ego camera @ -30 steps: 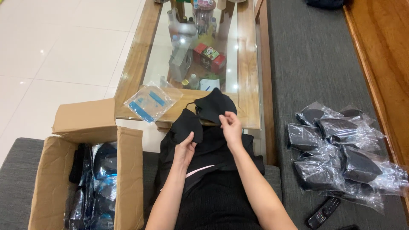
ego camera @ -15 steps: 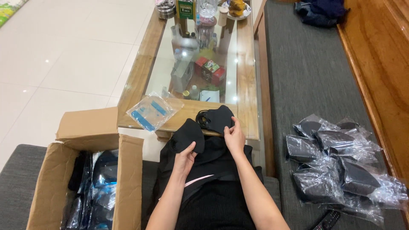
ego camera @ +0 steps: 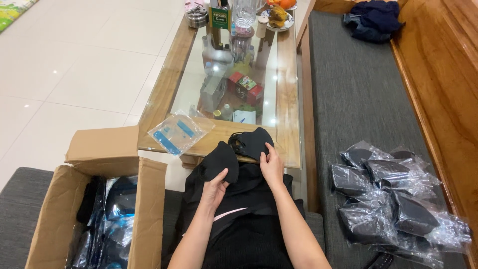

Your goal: Package black face masks into individual plastic bags

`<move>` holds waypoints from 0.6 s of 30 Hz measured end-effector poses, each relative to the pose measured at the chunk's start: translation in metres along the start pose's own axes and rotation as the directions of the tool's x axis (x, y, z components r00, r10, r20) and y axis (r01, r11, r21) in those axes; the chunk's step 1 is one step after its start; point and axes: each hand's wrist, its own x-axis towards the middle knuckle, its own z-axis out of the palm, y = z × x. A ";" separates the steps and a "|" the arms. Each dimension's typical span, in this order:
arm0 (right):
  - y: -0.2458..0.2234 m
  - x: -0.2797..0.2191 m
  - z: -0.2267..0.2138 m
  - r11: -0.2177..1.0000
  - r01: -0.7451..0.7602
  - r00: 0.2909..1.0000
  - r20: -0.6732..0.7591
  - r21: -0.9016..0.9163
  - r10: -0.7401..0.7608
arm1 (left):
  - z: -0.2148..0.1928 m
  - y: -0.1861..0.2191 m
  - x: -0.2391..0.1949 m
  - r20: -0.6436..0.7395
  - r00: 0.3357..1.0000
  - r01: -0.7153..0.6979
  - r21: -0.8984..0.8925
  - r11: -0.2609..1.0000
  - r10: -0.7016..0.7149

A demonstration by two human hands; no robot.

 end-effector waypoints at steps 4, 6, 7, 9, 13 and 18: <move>-0.004 -0.004 -0.002 1.000 0.012 1.000 -0.008 -0.008 -0.012 | -0.006 -0.003 0.004 0.009 1.000 -0.001 0.029 1.000 0.001; 0.002 -0.002 0.000 1.000 0.023 1.000 -0.019 0.010 -0.022 | -0.004 -0.001 0.003 0.015 1.000 0.003 0.045 0.999 -0.004; 0.005 -0.001 0.000 0.999 0.030 0.999 -0.028 0.028 -0.029 | -0.003 0.000 0.002 0.019 1.000 0.009 0.062 0.998 -0.010; -0.011 -0.014 -0.008 0.996 0.060 0.996 -0.069 0.062 -0.056 | 0.002 0.002 -0.003 0.015 1.000 0.010 0.070 0.997 -0.011; -0.035 -0.032 -0.011 0.959 0.270 0.955 -0.152 0.084 -0.255 | -0.005 -0.006 0.005 0.007 1.000 0.010 0.096 0.995 -0.011; -0.046 -0.050 0.015 0.918 0.295 0.954 -0.028 0.264 -0.299 | 0.013 0.006 -0.012 0.025 0.999 0.019 0.124 0.992 -0.022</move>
